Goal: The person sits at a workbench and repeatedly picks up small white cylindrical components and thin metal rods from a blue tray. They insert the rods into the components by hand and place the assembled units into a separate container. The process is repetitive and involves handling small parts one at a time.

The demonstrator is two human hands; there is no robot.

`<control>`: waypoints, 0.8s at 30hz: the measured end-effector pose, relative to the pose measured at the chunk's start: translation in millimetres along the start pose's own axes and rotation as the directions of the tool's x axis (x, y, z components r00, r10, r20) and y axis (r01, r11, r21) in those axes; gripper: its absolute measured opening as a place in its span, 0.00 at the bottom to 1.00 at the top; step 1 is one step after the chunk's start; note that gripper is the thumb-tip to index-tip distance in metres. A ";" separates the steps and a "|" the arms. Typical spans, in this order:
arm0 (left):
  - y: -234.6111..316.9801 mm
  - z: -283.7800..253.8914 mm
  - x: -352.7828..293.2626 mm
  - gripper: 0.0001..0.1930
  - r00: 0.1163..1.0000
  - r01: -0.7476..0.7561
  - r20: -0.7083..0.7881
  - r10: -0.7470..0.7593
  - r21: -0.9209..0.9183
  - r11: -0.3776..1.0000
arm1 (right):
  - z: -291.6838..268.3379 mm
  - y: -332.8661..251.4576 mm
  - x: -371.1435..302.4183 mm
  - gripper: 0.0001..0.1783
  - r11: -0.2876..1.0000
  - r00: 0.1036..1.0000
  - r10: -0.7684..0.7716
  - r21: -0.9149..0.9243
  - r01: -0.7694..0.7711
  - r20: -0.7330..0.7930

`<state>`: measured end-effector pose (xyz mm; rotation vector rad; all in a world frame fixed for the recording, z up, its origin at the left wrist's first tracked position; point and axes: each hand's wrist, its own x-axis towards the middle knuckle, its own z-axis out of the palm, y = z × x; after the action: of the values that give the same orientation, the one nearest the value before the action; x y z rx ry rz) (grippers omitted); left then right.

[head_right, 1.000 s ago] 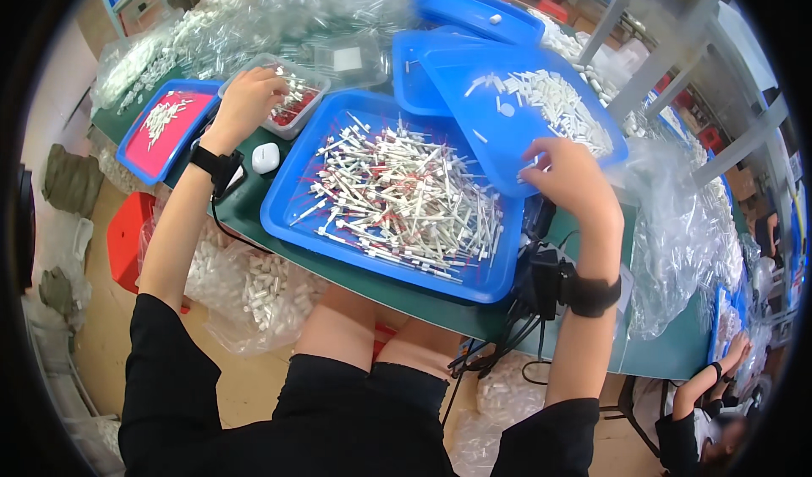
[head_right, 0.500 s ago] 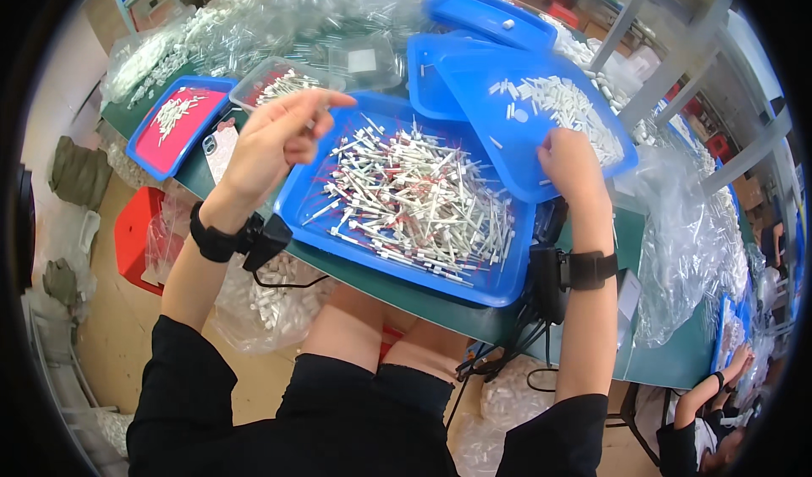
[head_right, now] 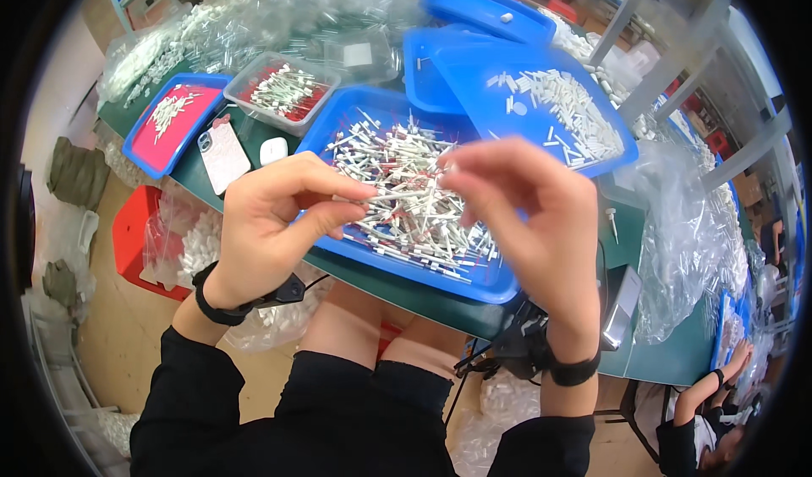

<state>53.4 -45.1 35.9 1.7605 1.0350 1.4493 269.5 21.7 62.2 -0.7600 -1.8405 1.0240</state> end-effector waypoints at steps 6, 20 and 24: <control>3.4 6.1 -0.3 0.09 0.986 -0.153 -0.037 0.162 0.182 0.971 | -4.4 -7.3 -17.9 0.07 0.999 0.995 -0.023 0.038 0.019 0.096; -5.4 13.1 -2.3 0.10 0.918 -0.351 -0.011 0.397 0.449 0.822 | 4.0 -1.9 -16.8 0.08 0.789 0.920 -0.364 -0.476 0.389 0.148; -5.9 20.4 -1.1 0.10 0.912 -0.369 -0.004 0.411 0.431 0.823 | 15.9 -2.4 -20.7 0.10 0.720 0.902 -0.405 -0.556 0.416 0.151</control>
<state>72.2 -42.9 26.4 2.3461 1.1504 1.6585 264.0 -1.6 51.7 -0.6272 -2.2343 0.1635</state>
